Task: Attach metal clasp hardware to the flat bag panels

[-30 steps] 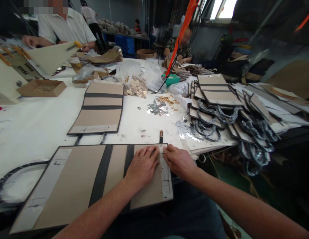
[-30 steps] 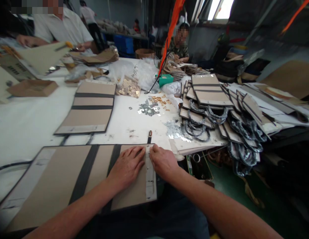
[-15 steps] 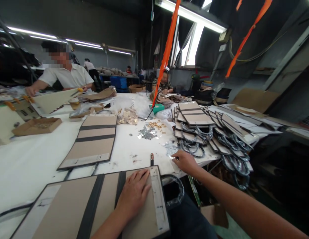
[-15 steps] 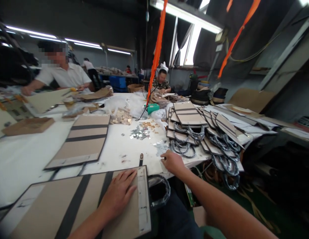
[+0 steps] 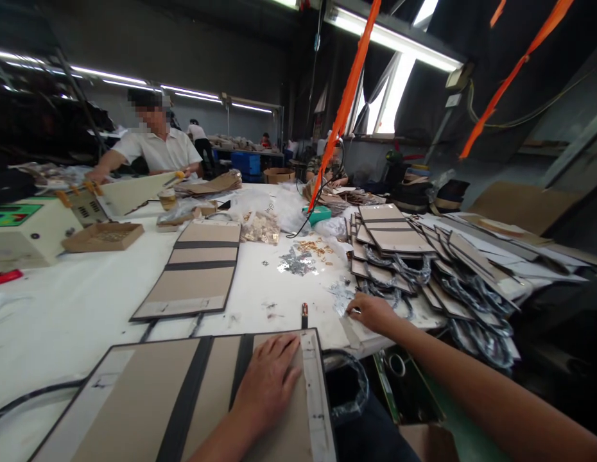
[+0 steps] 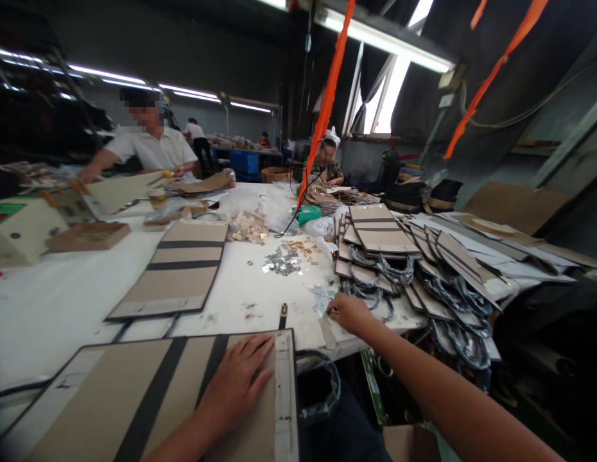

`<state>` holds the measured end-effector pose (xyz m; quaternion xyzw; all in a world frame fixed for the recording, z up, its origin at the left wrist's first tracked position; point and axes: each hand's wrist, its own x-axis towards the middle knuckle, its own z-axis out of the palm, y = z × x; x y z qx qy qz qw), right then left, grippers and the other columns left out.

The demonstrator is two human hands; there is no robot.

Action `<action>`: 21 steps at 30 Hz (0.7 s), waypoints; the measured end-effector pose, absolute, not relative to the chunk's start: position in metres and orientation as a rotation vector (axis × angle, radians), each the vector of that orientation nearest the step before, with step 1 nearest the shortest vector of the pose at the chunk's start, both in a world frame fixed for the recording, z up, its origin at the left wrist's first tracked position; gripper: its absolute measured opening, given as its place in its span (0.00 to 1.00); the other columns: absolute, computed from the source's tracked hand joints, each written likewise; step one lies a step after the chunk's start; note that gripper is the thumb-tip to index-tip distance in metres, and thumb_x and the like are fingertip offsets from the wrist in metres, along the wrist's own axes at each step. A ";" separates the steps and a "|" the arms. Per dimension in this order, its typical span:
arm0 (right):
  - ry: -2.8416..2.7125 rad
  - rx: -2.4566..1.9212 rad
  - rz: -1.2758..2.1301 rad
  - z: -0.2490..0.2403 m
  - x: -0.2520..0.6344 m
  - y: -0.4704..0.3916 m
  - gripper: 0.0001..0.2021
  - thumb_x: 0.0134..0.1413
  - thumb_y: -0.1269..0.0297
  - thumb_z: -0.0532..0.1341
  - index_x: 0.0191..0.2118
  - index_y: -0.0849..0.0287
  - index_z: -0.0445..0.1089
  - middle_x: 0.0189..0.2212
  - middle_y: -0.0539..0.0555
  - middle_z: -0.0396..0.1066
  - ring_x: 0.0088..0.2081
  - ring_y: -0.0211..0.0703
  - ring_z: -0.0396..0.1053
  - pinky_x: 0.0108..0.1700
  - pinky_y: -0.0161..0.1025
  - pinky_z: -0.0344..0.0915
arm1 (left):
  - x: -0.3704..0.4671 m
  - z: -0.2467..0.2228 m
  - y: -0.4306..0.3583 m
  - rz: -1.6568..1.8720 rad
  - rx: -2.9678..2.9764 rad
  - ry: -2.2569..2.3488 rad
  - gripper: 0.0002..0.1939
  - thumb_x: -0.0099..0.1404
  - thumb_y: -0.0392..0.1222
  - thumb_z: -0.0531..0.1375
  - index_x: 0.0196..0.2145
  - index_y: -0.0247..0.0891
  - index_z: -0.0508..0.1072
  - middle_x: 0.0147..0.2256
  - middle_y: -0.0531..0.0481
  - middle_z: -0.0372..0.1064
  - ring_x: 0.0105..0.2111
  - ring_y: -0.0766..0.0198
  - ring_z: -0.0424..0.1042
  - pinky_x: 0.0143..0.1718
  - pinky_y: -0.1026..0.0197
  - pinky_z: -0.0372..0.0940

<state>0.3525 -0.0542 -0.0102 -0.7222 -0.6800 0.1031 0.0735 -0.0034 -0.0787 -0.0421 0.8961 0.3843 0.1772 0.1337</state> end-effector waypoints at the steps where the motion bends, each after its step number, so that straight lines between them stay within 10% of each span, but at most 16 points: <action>1: -2.048 -2.162 0.329 -0.009 0.353 -0.051 0.10 0.54 0.65 0.68 0.41 0.48 0.84 0.45 0.52 0.79 0.45 0.48 0.76 0.47 0.38 0.65 | -0.004 -0.043 -0.079 0.513 2.597 1.115 0.26 0.73 0.43 0.58 0.67 0.47 0.66 0.66 0.49 0.65 0.65 0.49 0.63 0.67 0.40 0.60; 11: -1.803 -2.272 0.412 -0.009 0.352 -0.024 0.19 0.55 0.55 0.68 0.51 0.56 0.82 0.41 0.55 0.82 0.42 0.48 0.78 0.44 0.37 0.67 | -0.005 -0.044 -0.078 0.529 2.598 1.091 0.26 0.73 0.43 0.59 0.67 0.47 0.66 0.66 0.48 0.65 0.65 0.49 0.63 0.67 0.40 0.60; 21: -1.669 -2.298 0.500 0.005 0.334 -0.010 0.05 0.50 0.68 0.69 0.35 0.61 0.82 0.32 0.56 0.80 0.35 0.46 0.76 0.37 0.36 0.65 | -0.004 -0.036 -0.083 0.517 2.561 1.102 0.28 0.71 0.41 0.61 0.67 0.46 0.65 0.65 0.49 0.66 0.65 0.50 0.62 0.67 0.42 0.59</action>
